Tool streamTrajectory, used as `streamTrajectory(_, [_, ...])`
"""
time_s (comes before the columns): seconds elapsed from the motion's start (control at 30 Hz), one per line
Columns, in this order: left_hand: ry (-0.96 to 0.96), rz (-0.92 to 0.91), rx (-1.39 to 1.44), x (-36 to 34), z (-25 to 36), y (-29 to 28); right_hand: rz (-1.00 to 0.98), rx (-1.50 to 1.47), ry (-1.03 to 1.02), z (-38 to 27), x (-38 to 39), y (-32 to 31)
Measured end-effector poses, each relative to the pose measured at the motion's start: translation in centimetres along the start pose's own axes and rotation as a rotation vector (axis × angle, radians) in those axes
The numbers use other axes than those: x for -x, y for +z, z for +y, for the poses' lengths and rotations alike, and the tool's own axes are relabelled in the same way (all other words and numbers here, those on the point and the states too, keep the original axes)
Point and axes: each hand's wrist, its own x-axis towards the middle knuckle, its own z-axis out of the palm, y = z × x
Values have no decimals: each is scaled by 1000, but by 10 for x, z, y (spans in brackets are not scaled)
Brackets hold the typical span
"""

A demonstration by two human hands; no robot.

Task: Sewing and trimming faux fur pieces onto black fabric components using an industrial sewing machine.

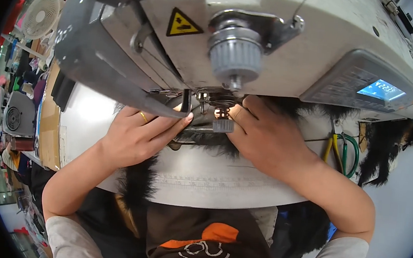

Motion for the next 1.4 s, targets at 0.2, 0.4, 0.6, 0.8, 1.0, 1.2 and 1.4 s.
streamTrajectory(0.2, [-62, -30, 32, -2, -2, -4, -30, 30, 37, -2, 1, 2])
streamTrajectory(0.4, [-75, -90, 32, -3, -2, -3, 73, 124, 16, 5, 8, 3])
streamTrajectory(0.6, [-40, -115, 16, -13, -3, -2, -45, 40, 95, 16, 15, -1])
streamTrajectory(0.8, [-82, -127, 32, -18, -4, 7, -36, 83, 139, 24, 25, 7])
streamTrajectory(1.0, [-142, -98, 135, -18, -10, 10, -100, 93, 124, 28, 28, 8])
streamTrajectory(1.2, [-92, -59, 104, -17, -16, 16, -137, -264, 496, 24, 28, 6])
streamTrajectory(1.4, [-129, -55, 146, -20, -14, 9, -96, -54, 193, 31, 23, -2])
